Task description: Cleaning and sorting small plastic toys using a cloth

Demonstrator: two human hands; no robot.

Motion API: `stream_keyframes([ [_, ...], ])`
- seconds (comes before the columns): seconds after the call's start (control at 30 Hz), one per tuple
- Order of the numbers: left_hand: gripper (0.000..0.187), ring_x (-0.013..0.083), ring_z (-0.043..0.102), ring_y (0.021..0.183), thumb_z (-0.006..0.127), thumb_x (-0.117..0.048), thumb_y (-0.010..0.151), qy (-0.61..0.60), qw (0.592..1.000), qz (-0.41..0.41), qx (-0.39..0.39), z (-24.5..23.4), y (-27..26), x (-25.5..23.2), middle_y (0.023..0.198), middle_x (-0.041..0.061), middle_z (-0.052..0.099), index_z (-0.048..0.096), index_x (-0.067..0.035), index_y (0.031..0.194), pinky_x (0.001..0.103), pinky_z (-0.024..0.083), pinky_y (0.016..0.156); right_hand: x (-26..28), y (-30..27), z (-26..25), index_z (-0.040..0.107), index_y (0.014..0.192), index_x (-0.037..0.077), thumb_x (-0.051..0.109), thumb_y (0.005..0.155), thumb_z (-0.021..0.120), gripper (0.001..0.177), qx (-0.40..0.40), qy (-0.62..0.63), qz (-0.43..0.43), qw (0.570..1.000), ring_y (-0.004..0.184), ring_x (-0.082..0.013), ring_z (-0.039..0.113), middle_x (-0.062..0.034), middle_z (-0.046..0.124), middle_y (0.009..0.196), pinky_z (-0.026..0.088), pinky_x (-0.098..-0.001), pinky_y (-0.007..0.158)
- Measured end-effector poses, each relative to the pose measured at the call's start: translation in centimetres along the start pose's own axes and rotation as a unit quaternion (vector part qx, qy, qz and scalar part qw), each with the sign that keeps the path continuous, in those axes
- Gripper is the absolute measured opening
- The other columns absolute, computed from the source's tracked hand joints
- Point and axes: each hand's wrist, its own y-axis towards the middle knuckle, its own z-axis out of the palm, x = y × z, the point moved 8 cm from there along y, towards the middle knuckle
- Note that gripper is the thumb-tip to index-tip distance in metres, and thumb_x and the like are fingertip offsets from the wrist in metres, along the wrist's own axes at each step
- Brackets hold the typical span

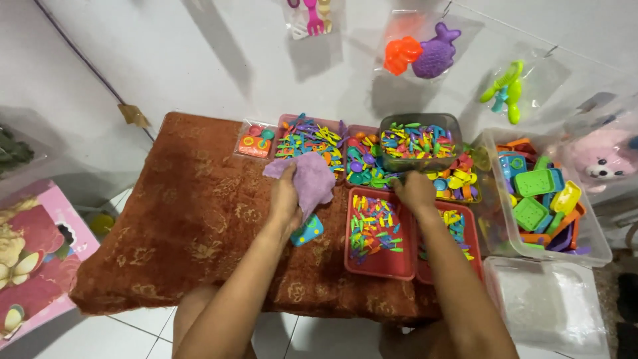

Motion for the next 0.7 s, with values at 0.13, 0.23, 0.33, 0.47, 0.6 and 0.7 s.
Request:
stream_keyframes([
  [0.13, 0.057, 0.0373, 0.069, 0.101, 0.065, -0.031, 0.094, 0.019, 1.000, -0.003, 0.009, 0.2, -0.2, 0.1, 0.116, 0.023, 0.065, 0.053, 0.008, 0.133, 0.053, 0.058, 0.084, -3.6, 3.7, 4.5, 0.080, 0.101, 0.018, 0.032, 0.081, 0.069, 0.026, -0.037, 0.003, 0.064, 0.997, 0.104, -0.0432, 0.072, -0.0174, 0.077, 0.096, 0.058, -0.0553, 0.086],
  [0.23, 0.056, 0.0372, 0.070, 0.098, 0.066, -0.031, 0.093, 0.030, 1.000, 0.008, 0.004, -0.7, 1.4, 0.9, 0.115, 0.024, 0.066, 0.054, 0.009, 0.131, 0.054, 0.059, 0.081, -3.1, 1.7, 2.4, 0.077, 0.099, 0.013, 0.022, 0.088, 0.066, 0.019, -0.105, 0.072, 0.042, 0.991, 0.100, -0.0433, 0.072, -0.0165, 0.075, 0.091, 0.058, -0.0531, 0.085],
  [0.33, 0.063, 0.0354, 0.066, 0.109, 0.067, -0.032, 0.092, 0.066, 0.997, 0.025, -0.001, 0.4, -1.0, -0.4, 0.121, 0.026, 0.063, 0.051, 0.012, 0.134, 0.056, 0.056, 0.088, -1.9, -1.2, -1.0, 0.071, 0.091, 0.002, 0.015, 0.088, 0.060, 0.017, -0.169, 0.163, 0.024, 0.972, 0.093, -0.0473, 0.070, -0.0244, 0.071, 0.083, 0.053, -0.0566, 0.084],
  [0.47, 0.072, 0.0364, 0.056, 0.129, 0.067, -0.038, 0.090, 0.180, 0.983, 0.039, 0.010, 1.2, -2.8, 0.4, 0.135, 0.032, 0.055, 0.050, 0.015, 0.136, 0.057, 0.048, 0.102, 1.8, -4.1, -2.4, 0.072, 0.086, 0.003, 0.010, 0.079, 0.068, 0.011, -0.162, 0.324, -0.034, 0.932, 0.073, -0.0243, 0.063, -0.0152, 0.066, 0.071, 0.048, -0.0393, 0.069],
  [0.6, 0.058, 0.0342, 0.065, 0.115, 0.073, -0.022, 0.082, 0.285, 0.945, 0.068, 0.146, 3.4, -4.9, 3.1, 0.122, 0.025, 0.067, 0.060, 0.007, 0.132, 0.050, 0.053, 0.095, 9.2, -9.9, -4.9, 0.074, 0.085, 0.003, 0.008, 0.075, 0.069, 0.012, -0.103, 0.359, -0.109, 0.921, 0.067, -0.0237, 0.060, -0.0151, 0.062, 0.064, 0.048, -0.0373, 0.066],
  [0.7, 0.061, 0.0296, 0.068, 0.112, 0.082, -0.017, 0.073, 0.367, 0.901, 0.115, 0.198, 3.2, -3.5, 5.5, 0.118, 0.019, 0.071, 0.064, -0.002, 0.129, 0.046, 0.054, 0.095, 10.8, -12.0, -5.8, 0.076, 0.084, 0.008, 0.005, 0.074, 0.074, 0.011, -0.126, 0.362, -0.152, 0.911, 0.068, -0.0238, 0.066, -0.0132, 0.068, 0.071, 0.051, -0.0328, 0.065],
])
